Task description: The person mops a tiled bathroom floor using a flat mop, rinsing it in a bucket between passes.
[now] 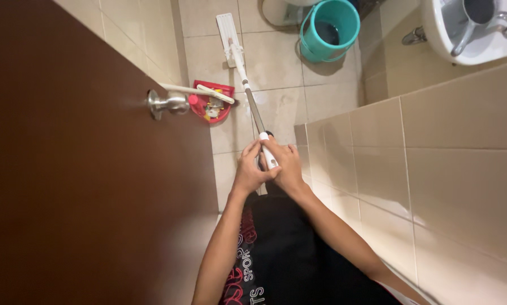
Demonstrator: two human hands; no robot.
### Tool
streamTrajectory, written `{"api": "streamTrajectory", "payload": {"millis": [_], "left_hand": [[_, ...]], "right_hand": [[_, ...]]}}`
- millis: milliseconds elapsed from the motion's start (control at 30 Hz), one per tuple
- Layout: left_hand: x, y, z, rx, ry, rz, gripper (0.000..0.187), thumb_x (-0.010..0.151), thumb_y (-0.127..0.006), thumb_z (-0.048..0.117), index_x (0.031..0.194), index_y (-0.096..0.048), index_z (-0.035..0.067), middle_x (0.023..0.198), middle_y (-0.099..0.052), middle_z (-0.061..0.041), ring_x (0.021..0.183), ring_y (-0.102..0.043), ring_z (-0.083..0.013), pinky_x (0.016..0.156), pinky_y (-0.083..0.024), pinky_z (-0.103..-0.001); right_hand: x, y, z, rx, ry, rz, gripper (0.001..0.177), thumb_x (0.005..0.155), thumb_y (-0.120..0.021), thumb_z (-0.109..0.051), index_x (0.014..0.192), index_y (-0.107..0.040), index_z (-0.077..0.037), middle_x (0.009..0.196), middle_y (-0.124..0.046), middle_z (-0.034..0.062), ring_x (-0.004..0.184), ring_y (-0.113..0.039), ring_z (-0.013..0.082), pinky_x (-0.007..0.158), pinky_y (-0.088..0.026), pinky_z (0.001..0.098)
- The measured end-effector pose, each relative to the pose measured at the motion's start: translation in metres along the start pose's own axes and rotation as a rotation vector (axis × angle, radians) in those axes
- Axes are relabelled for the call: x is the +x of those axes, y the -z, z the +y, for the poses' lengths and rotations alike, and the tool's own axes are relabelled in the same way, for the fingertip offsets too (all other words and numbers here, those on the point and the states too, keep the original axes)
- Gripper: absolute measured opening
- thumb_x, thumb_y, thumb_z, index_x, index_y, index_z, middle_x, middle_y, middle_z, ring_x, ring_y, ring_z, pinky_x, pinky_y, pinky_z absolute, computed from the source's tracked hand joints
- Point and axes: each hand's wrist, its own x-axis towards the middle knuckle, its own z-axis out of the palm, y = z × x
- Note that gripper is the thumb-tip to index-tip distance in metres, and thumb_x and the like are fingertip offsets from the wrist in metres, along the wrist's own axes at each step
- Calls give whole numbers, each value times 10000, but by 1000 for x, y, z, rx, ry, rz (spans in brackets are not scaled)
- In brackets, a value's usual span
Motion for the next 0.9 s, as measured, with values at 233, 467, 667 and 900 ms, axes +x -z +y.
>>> {"api": "streamTrajectory", "payload": {"millis": [233, 467, 667, 900], "left_hand": [[62, -6, 23, -117, 86, -35, 975, 762, -783, 423, 1506, -411, -85, 1472, -505, -291, 1404, -482, -377, 1171, -390, -413], [137, -4, 85, -192, 71, 109, 866, 756, -794, 452, 1398, -526, -63, 1329, -601, -264, 1232, -634, -333, 1023, -518, -388], [173, -18, 94, -107, 35, 188, 744, 755, -802, 431, 1303, -599, -29, 1159, -692, -220, 1098, -704, -323, 939, -554, -380], [189, -46, 65, -7, 95, 204, 865, 720, -831, 470, 1366, -573, -44, 1249, -662, -221, 1161, -669, -340, 992, -510, -413]], "right_hand": [[64, 14, 16, 82, -26, 21, 437, 899, -690, -255, 1314, -638, -128, 1328, -684, 165, 1087, -703, 351, 1070, -384, 637], [137, 50, 19, 195, -30, 56, 435, 903, -709, -286, 1297, -639, -117, 1214, -727, 134, 1105, -702, 356, 1129, -328, 640], [160, 62, 48, 271, -30, 19, 408, 953, -672, -288, 1327, -645, -128, 1240, -716, 138, 1126, -693, 354, 1139, -324, 640], [179, 53, 78, 228, -48, 19, 365, 979, -668, -296, 1304, -656, -129, 1325, -691, 131, 1321, -597, 381, 1089, -232, 723]]}}
